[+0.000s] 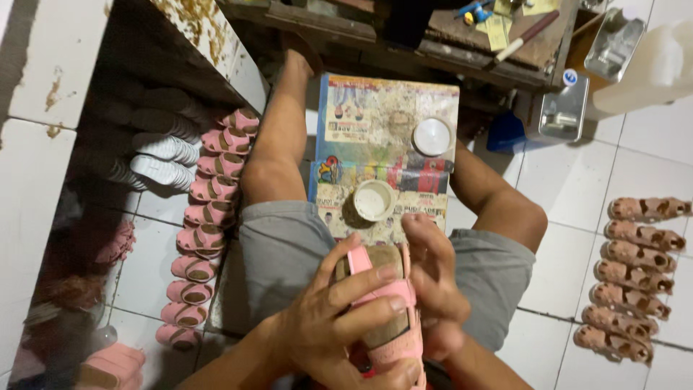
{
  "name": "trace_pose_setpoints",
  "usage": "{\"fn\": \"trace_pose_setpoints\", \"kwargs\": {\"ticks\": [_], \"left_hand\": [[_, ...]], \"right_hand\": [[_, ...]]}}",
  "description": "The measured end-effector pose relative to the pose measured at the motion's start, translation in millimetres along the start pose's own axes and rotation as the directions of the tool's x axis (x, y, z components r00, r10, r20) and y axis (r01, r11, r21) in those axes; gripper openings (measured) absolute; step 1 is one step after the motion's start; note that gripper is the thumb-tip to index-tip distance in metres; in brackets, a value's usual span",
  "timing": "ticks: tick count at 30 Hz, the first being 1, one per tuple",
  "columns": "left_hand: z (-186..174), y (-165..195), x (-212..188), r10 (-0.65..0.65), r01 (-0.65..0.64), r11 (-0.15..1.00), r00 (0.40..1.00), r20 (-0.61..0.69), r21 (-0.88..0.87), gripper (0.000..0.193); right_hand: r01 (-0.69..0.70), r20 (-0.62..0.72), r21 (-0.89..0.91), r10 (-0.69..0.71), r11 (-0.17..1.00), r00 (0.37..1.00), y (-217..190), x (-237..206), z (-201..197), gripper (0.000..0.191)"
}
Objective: The person sits on the floor and repeatedly rubs the straps and soles of pink sandals with a small cloth. They pick up each sandal from a nearby shelf, rub it, and place it back. The process is repeated for multiple sandals.
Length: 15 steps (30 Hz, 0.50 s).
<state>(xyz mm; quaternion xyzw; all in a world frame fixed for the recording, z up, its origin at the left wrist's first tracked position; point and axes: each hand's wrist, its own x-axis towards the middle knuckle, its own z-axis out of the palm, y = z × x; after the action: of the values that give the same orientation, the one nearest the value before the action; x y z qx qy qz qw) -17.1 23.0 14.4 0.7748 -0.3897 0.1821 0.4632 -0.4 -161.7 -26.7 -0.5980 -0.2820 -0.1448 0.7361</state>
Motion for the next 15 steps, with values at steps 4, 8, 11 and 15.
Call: {"fn": "trace_pose_setpoints", "kwargs": {"ticks": [4,8,11,15], "left_hand": [[1,2,7,-0.044,0.041,0.996,0.998,-0.044,-0.074,0.073],[0,5,12,-0.019,0.016,0.999,0.998,-0.068,-0.043,0.072],[-2,6,12,-0.001,-0.001,0.999,0.999,-0.05,-0.042,0.072],[-2,7,11,-0.021,0.019,0.999,0.999,-0.05,-0.047,0.07]], "right_hand": [[0.276,-0.147,-0.301,-0.33,0.913,0.932,4,-3,0,0.068],[0.24,-0.173,-0.42,-0.337,0.875,0.925,1,-5,-5,0.073],[0.101,-0.158,-0.356,-0.166,0.929,0.973,-3,-2,-8,0.075],[0.0,-0.107,-0.164,-0.018,0.986,0.994,-8,3,-1,0.078]]}}
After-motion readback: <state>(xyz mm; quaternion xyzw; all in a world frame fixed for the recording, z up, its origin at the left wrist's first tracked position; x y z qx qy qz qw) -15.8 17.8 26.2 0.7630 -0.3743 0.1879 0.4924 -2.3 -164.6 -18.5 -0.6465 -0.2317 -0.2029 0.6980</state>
